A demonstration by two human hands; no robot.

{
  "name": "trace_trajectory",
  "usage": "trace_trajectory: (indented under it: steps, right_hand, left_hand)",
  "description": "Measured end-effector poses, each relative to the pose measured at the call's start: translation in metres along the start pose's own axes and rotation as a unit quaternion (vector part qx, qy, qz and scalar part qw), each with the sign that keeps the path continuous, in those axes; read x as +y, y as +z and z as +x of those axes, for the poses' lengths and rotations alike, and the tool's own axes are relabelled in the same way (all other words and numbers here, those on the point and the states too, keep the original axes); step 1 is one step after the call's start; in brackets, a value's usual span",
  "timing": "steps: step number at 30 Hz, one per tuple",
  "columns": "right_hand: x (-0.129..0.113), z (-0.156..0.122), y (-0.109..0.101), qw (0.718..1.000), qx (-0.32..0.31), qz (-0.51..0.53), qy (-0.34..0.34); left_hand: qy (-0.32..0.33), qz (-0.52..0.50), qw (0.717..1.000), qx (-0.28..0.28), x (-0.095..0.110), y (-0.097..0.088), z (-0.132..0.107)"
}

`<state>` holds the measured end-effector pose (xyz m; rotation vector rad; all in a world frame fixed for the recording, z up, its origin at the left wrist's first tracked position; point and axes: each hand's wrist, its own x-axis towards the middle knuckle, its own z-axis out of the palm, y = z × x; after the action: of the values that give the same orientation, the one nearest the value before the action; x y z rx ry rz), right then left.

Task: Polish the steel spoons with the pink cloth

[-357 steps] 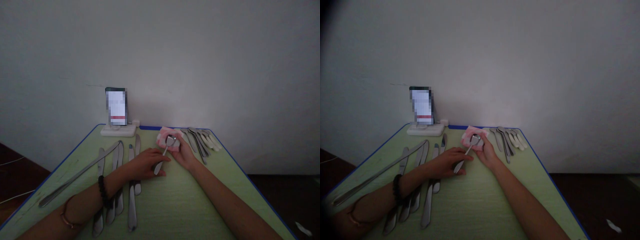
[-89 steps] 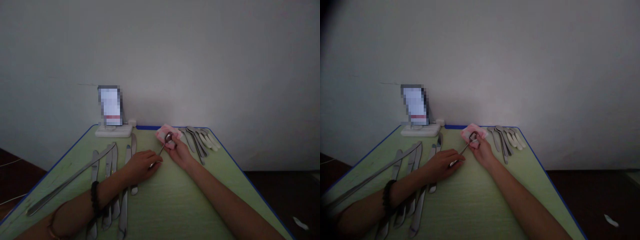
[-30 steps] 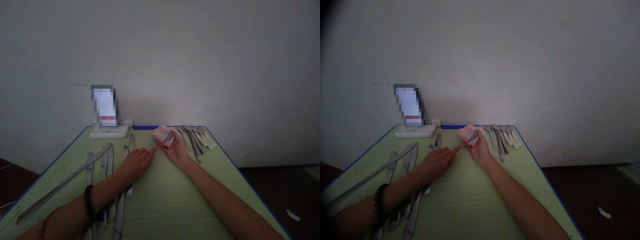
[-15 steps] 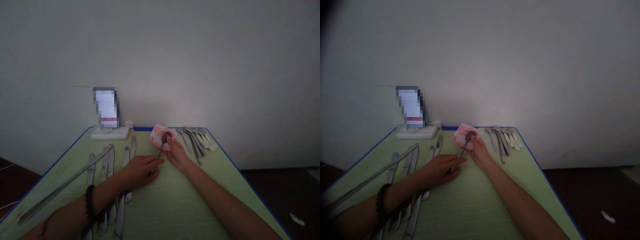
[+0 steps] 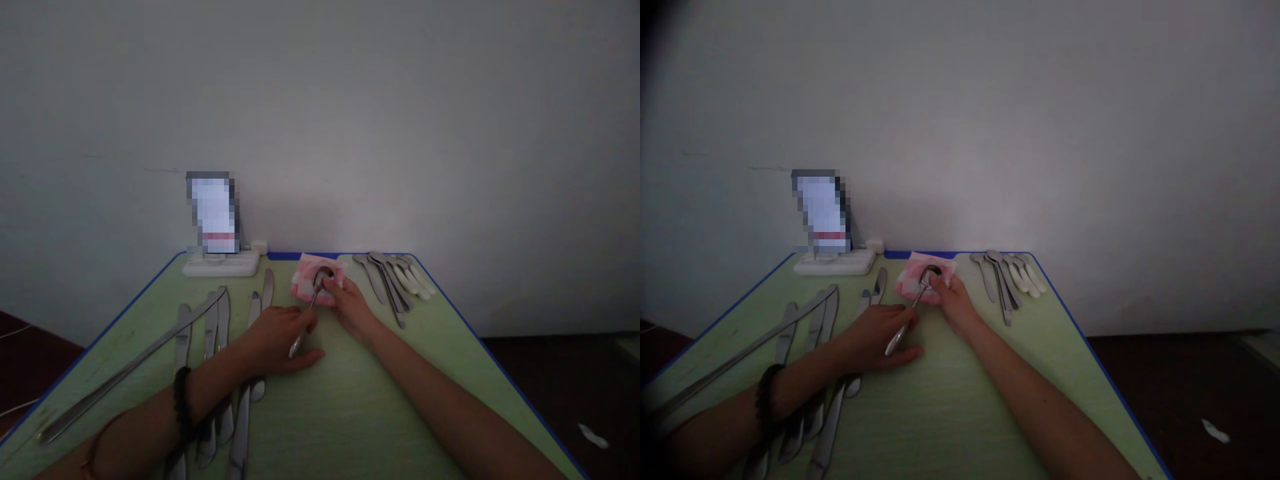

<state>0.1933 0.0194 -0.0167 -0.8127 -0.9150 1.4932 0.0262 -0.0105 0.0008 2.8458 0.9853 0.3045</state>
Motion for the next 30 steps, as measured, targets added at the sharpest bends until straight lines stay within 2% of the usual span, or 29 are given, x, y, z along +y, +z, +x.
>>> trace_trajectory:
  steps: [5,9,11,14,16,20,25,30]
  right_hand:
    - [0.001,0.001,-0.001,0.998,0.042,0.036,-0.019]
    - [0.001,0.000,0.000,1.000,0.009,-0.022,-0.016]
    - [-0.001,-0.002,0.001,0.996,-0.018,-0.086,-0.011]
    - [-0.006,-0.005,0.003,0.978,-0.035,-0.204,-0.018]
    - [-0.008,-0.006,0.004,0.973,-0.037,-0.228,-0.019]
    - [-0.004,-0.005,0.003,0.989,-0.024,-0.148,-0.007]
    - [0.002,-0.001,-0.001,0.999,-0.020,-0.049,-0.007]
    - [0.003,0.001,-0.003,0.998,-0.014,-0.060,-0.008]
  left_hand:
    - [0.061,-0.014,0.998,0.000,-0.002,0.004,-0.001]
    - [0.100,-0.021,0.994,0.033,-0.004,0.010,-0.003]
    - [0.098,-0.008,0.994,0.046,-0.005,0.012,-0.003]
    - [0.061,0.023,0.997,0.051,-0.005,0.013,-0.003]
    - [0.042,0.033,0.998,0.038,-0.005,0.011,-0.002]
    - [0.043,0.027,0.999,0.013,-0.003,0.004,-0.001]
    - [0.097,0.006,0.995,0.009,-0.002,0.003,-0.005]
    - [0.141,-0.013,0.989,0.029,-0.002,0.004,-0.007]
